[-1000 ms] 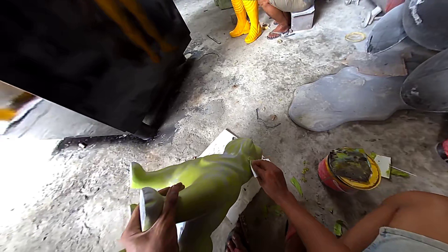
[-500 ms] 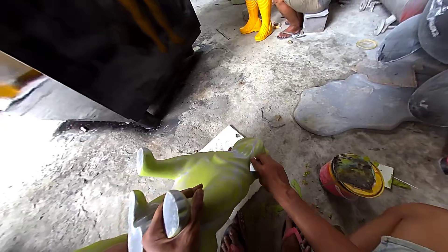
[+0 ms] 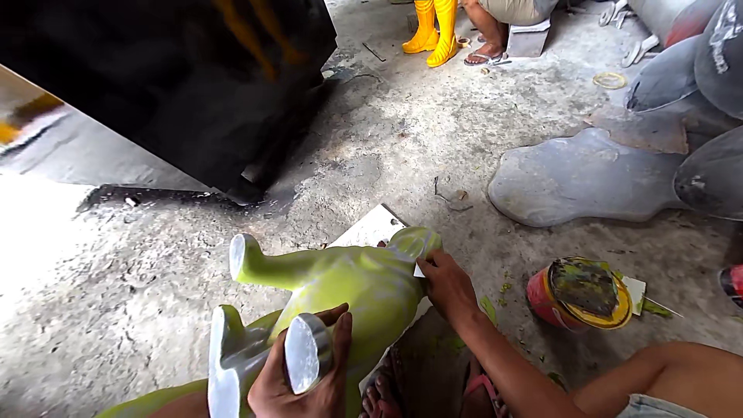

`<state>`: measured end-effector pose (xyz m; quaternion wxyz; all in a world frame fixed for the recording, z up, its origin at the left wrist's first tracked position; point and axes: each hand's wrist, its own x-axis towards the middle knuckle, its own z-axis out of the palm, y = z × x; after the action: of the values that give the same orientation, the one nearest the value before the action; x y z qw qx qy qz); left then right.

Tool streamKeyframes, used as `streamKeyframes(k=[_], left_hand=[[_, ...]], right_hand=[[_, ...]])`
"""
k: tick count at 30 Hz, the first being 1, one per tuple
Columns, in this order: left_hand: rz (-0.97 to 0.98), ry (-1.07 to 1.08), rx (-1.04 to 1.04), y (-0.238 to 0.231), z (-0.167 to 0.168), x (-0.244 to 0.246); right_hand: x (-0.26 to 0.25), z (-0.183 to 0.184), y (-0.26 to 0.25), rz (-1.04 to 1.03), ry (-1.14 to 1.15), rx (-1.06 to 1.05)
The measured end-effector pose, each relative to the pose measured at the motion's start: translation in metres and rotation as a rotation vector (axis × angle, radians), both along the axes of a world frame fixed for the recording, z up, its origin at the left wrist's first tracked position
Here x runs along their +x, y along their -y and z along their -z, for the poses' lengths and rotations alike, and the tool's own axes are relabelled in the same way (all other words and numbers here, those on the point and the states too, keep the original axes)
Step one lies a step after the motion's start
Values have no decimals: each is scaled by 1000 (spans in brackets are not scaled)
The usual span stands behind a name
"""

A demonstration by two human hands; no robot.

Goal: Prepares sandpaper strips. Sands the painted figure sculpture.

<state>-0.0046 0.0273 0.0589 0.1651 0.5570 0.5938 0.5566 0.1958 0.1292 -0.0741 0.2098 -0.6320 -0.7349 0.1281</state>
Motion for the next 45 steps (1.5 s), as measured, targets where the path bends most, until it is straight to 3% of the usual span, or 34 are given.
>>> streamKeyframes(k=[8, 12, 16, 29, 31, 35, 37, 45], left_hand=[[0, 9, 21, -2, 1, -2], [-10, 2, 12, -1, 0, -1], [-9, 10, 17, -2, 0, -1], [-133, 70, -63, -25, -6, -19], [-143, 120, -84, -33, -7, -26], [-191, 219, -116, -48, -9, -41], [-210, 261, -124, -54, -9, -47], [-220, 265, -146, -62, -11, -51]], right_hand=[[19, 13, 9, -115, -51, 98], [10, -7, -5, -4, -36, -10], [2, -13, -9, -19, 6, -92], [7, 17, 7, -156, -93, 78], [12, 16, 5, -151, -171, 47], [24, 21, 0, 45, -563, 62], [25, 28, -6, 79, -620, 94], [-3, 30, -25, -49, -447, 226]])
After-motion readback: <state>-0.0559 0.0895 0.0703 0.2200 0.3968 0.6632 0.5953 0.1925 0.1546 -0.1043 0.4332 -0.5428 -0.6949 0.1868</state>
